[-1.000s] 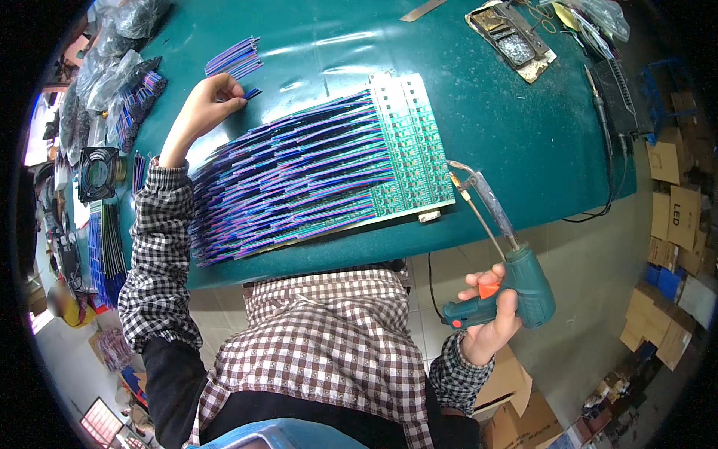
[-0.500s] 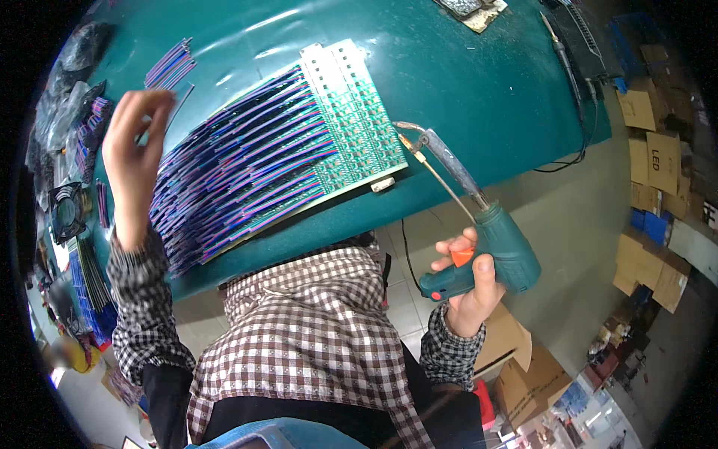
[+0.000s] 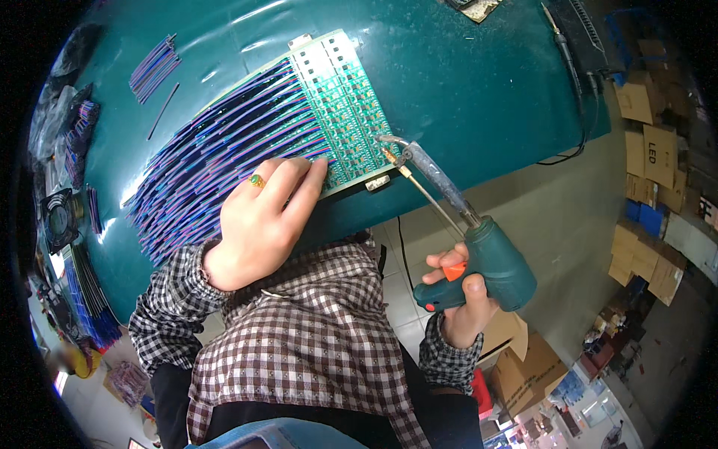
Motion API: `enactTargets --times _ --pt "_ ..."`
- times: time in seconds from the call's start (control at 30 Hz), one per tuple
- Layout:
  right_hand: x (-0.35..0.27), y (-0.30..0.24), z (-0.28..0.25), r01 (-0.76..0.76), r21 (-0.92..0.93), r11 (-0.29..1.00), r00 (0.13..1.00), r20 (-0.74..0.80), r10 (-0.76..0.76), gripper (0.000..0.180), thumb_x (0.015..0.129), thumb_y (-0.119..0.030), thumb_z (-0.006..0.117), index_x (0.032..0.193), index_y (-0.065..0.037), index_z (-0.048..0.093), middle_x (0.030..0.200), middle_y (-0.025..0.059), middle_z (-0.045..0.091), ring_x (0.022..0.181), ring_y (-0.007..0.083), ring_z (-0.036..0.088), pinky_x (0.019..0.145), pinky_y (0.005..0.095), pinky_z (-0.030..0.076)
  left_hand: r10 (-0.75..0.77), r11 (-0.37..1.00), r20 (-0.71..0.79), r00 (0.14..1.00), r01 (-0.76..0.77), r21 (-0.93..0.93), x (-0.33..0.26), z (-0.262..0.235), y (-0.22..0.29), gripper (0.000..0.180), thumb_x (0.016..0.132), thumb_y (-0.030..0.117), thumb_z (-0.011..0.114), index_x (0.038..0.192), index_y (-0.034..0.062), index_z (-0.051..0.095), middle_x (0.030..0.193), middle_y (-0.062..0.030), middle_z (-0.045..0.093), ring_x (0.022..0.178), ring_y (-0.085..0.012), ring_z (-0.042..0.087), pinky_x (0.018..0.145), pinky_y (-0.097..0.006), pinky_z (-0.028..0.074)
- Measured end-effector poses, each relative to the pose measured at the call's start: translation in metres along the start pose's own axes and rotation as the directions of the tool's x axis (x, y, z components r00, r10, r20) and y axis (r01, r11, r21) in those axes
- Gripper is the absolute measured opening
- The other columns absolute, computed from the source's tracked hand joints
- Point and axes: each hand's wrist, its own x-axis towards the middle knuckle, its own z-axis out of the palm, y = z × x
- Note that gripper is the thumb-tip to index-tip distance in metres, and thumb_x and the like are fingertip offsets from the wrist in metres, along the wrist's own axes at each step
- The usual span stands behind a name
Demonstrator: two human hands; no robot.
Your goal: The person attaches components and wires onto a circuit board using a soldering iron.
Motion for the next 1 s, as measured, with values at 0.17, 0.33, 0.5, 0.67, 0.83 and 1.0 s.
enactTargets --times 0.17,0.33,0.5,0.67,0.83,1.0 --pt "-0.006 -0.005 0.006 -0.006 -0.075 0.997 1.000 -0.005 0.006 0.054 0.091 -0.037 0.056 0.117 0.009 0.049 0.095 0.0155 0.061 0.087 0.0273 0.066 0.063 0.0321 0.059 0.064 0.998 -0.091 0.994 -0.063 0.012 -0.001 0.008 -0.007 0.032 0.069 0.010 0.062 0.099 -0.0011 0.064 0.084 -0.0041 0.054 0.075 -0.0152 0.056 0.056 -0.024 0.046" --pt "-0.008 -0.004 0.007 0.005 -0.151 0.988 1.000 0.025 -0.002 0.054 0.089 -0.034 0.057 0.118 0.011 0.049 0.093 0.0173 0.061 0.084 0.0292 0.066 0.065 0.0335 0.059 0.084 0.996 -0.125 0.989 -0.081 0.027 -0.001 0.012 -0.008 0.033 0.067 0.009 0.062 0.098 -0.0011 0.064 0.085 -0.0043 0.054 0.075 -0.0146 0.056 0.055 -0.023 0.045" --pt "-0.011 -0.005 0.010 0.012 -0.191 0.982 0.999 0.054 -0.002 0.053 0.088 -0.031 0.059 0.117 0.012 0.050 0.090 0.0172 0.061 0.081 0.0281 0.066 0.069 0.0360 0.059 0.081 0.996 -0.144 0.986 -0.084 -0.016 -0.003 0.013 -0.011 0.035 0.064 0.009 0.062 0.098 -0.0013 0.064 0.086 -0.0050 0.055 0.073 -0.0148 0.056 0.054 -0.022 0.045" --pt "-0.013 -0.003 0.008 0.026 -0.228 0.973 0.992 0.123 0.002 0.051 0.087 -0.028 0.061 0.118 0.012 0.050 0.089 0.0149 0.061 0.082 0.0256 0.064 0.070 0.0355 0.058 0.072 0.997 -0.170 0.983 -0.078 -0.028 -0.002 0.015 -0.011 0.033 0.064 0.008 0.063 0.095 -0.0006 0.065 0.084 -0.0045 0.054 0.072 -0.0143 0.056 0.053 -0.022 0.044" --pt "-0.013 -0.002 0.009 0.045 -0.260 0.964 0.986 0.167 0.000 0.050 0.086 -0.026 0.061 0.118 0.011 0.051 0.088 0.0117 0.060 0.081 0.0233 0.062 0.072 0.0356 0.055 0.052 0.997 -0.212 0.976 -0.065 -0.052 -0.001 0.016 -0.010 0.023 0.069 0.006 0.066 0.091 0.0014 0.065 0.079 -0.0017 0.052 0.069 -0.0122 0.055 0.052 -0.022 0.043" --pt "-0.013 -0.005 0.014 0.005 -0.268 0.963 0.987 0.157 0.039 0.050 0.085 -0.023 0.063 0.119 0.011 0.049 0.086 0.0094 0.057 0.080 0.0218 0.059 0.075 0.0364 0.054 0.050 0.997 -0.222 0.974 -0.063 -0.049 0.000 0.017 -0.010 0.019 0.070 0.005 0.067 0.088 0.0030 0.065 0.077 -0.0007 0.051 0.068 -0.0116 0.054 0.051 -0.022 0.041"
